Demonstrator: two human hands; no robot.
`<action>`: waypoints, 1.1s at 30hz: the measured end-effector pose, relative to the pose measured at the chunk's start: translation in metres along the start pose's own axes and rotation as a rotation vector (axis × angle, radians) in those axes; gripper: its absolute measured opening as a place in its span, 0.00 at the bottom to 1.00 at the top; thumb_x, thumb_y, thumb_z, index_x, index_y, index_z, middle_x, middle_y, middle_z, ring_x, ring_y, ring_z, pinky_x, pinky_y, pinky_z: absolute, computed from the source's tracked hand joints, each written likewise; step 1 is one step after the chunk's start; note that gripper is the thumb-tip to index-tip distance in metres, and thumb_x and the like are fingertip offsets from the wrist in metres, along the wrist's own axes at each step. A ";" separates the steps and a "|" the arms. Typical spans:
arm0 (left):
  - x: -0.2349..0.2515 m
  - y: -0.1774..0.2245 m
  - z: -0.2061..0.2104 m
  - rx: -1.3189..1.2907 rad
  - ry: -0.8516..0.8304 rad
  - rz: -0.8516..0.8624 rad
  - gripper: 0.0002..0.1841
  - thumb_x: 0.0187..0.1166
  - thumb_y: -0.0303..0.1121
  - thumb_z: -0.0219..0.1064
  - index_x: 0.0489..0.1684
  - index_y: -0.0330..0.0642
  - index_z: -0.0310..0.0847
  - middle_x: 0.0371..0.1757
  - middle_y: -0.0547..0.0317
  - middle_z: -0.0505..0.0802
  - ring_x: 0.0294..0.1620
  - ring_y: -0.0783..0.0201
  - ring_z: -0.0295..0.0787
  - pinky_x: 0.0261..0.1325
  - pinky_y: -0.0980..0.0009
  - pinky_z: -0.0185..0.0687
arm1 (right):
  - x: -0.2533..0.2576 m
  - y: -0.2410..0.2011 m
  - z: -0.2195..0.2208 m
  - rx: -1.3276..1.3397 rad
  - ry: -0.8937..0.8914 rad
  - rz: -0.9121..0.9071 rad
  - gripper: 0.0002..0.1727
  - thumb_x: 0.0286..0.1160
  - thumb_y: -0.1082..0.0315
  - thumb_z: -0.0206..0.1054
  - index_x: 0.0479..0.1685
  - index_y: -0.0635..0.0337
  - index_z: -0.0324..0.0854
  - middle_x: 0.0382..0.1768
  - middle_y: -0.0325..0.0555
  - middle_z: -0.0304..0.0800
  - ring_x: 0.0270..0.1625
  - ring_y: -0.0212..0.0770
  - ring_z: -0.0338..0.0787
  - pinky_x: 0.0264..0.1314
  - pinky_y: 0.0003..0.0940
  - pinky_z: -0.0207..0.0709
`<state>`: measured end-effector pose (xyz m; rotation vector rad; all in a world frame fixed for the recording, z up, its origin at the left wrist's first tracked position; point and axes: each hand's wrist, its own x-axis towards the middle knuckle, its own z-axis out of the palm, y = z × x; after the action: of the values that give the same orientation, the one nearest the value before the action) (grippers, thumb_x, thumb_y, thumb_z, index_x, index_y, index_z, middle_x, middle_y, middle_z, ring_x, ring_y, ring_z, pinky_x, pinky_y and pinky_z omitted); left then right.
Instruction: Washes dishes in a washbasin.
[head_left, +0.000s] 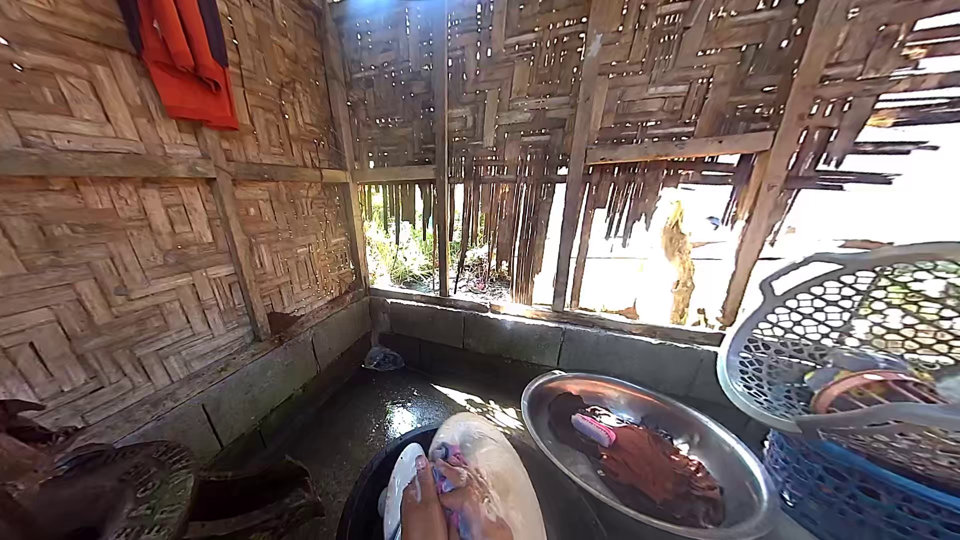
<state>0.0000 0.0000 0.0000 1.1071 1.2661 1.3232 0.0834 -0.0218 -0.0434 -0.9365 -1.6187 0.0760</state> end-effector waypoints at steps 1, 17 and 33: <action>-0.006 0.003 -0.001 0.104 -0.023 0.076 0.31 0.96 0.43 0.37 0.44 0.28 0.86 0.36 0.50 0.90 0.42 0.63 0.89 0.55 0.62 0.85 | 0.006 0.006 -0.006 -0.026 0.017 0.044 0.09 0.66 0.73 0.65 0.41 0.63 0.89 0.61 0.55 0.92 0.75 0.53 0.84 0.84 0.53 0.70; -0.036 0.018 -0.013 0.638 -0.249 0.453 0.25 0.92 0.37 0.46 0.46 0.24 0.88 0.39 0.36 0.93 0.49 0.43 0.93 0.60 0.47 0.83 | 0.039 0.038 -0.049 0.052 0.115 0.680 0.26 0.91 0.59 0.49 0.75 0.67 0.79 0.77 0.62 0.78 0.83 0.54 0.74 0.86 0.51 0.62; -0.004 0.026 -0.031 0.023 0.109 0.098 0.24 0.94 0.39 0.47 0.47 0.24 0.84 0.42 0.42 0.91 0.47 0.59 0.90 0.57 0.58 0.87 | 0.030 0.063 -0.080 0.049 0.071 0.891 0.27 0.93 0.61 0.47 0.79 0.72 0.73 0.76 0.66 0.78 0.80 0.56 0.77 0.84 0.52 0.63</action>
<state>-0.0314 -0.0076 0.0248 1.1386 1.3230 1.4624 0.1852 0.0041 -0.0283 -1.5364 -1.0231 0.6795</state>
